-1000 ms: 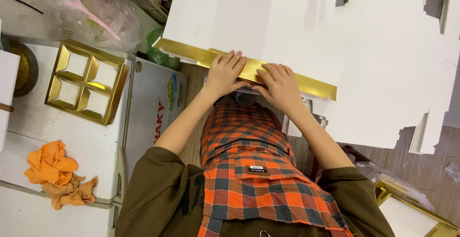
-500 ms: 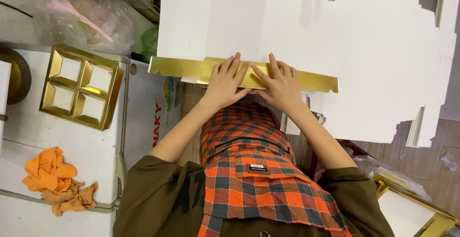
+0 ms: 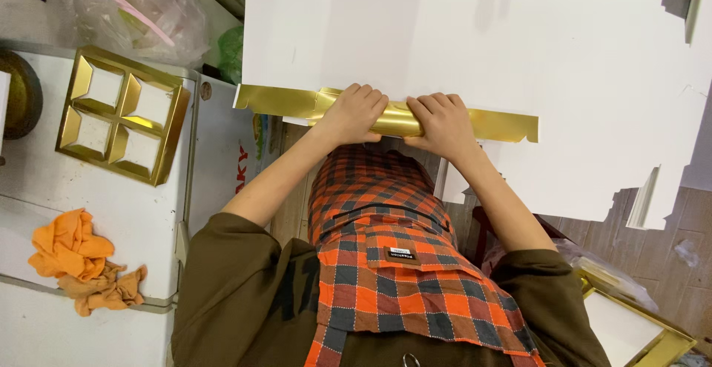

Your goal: The person assembles a gold-colored divided tray by applying adhesive tape to the internal dividers. They then handle a white cardboard sheet, placing it over the tray and folding the edges to fit the structure.

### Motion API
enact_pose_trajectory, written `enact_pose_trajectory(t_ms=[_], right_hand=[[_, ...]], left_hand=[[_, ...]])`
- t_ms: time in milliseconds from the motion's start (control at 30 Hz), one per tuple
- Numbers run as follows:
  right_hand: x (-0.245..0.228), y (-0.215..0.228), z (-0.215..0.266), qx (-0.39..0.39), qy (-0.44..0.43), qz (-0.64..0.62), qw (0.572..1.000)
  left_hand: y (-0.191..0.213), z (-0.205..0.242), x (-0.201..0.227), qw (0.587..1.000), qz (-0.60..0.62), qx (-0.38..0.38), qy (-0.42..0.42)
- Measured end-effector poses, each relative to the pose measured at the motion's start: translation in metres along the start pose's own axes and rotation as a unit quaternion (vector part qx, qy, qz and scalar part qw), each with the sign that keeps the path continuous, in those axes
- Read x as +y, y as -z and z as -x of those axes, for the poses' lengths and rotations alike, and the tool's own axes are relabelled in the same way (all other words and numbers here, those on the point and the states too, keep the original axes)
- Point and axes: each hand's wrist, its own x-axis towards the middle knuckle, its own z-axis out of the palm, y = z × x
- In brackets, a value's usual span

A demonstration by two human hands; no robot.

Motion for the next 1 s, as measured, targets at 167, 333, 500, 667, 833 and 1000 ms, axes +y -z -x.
enact_pose_trajectory(t_ms=[167,333,500,667,833,1000], right_hand=[[0.002,0.001,-0.001,0.007,0.025,-0.005,1.000],[0.003,-0.006,0.001,-0.008,0.036,0.013,0.999],[0.004,-0.015,0.007,-0.024,0.037,0.033,0.998],[-0.019,-0.034,0.021,0.054,0.065,0.144,0.986],[-0.034,-0.049,0.031,0.024,0.025,0.049,0.998],[-0.035,-0.042,0.024,0.057,-0.001,0.030,0.998]], left_hand=[[-0.013,0.004,-0.001,1.000,0.015,-0.026,-0.005],[-0.026,0.011,0.000,0.998,0.001,0.044,-0.032],[-0.036,0.019,-0.002,0.999,-0.024,0.033,-0.032],[-0.036,0.043,0.012,0.985,-0.125,0.119,-0.021],[-0.031,0.063,0.024,0.996,-0.023,0.074,0.041],[-0.017,0.056,0.024,0.994,0.018,0.052,0.095]])
